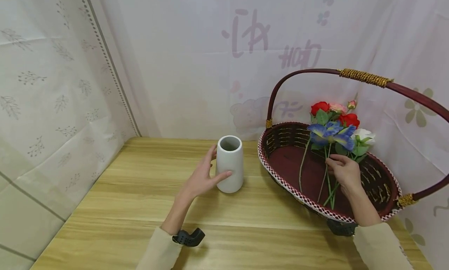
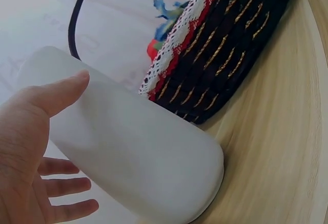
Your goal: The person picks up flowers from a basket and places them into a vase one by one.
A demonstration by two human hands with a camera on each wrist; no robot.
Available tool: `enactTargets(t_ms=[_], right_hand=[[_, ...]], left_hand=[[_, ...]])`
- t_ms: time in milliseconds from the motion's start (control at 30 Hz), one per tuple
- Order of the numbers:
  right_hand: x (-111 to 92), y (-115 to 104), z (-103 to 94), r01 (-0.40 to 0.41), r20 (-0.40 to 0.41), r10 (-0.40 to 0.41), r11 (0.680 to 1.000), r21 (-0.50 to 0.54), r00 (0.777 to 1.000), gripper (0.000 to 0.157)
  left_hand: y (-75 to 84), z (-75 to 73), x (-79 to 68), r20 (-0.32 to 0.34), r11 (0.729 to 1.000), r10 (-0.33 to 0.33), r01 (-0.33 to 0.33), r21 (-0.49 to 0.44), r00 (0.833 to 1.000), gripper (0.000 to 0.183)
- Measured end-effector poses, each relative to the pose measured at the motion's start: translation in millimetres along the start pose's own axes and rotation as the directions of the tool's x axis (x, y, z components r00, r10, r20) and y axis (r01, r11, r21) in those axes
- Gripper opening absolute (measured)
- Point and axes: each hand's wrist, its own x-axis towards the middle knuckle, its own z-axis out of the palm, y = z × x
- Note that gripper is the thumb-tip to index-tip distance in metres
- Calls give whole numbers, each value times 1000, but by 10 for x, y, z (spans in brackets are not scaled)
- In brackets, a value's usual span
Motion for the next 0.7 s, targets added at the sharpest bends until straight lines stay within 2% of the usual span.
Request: enactTargets(t_ms=[233,400,467,700], right_hand=[[7,6,22,37,-41,-35,999,39,999,49],[-16,-12,22,55,-62,-48,992,115,997,21],[-27,-21,21,58,-71,-48,988,140,996,14],[-47,-54,12,68,-103,-50,981,180,993,14]], left_hand=[[-29,81,44,-12,997,40,-40,-61,999,101],[-54,153,74,-17,993,60,-61,-99,998,104],[-62,179,84,-23,993,63,-65,-103,998,103],[-72,217,107,-44,985,76,-82,-153,996,100]])
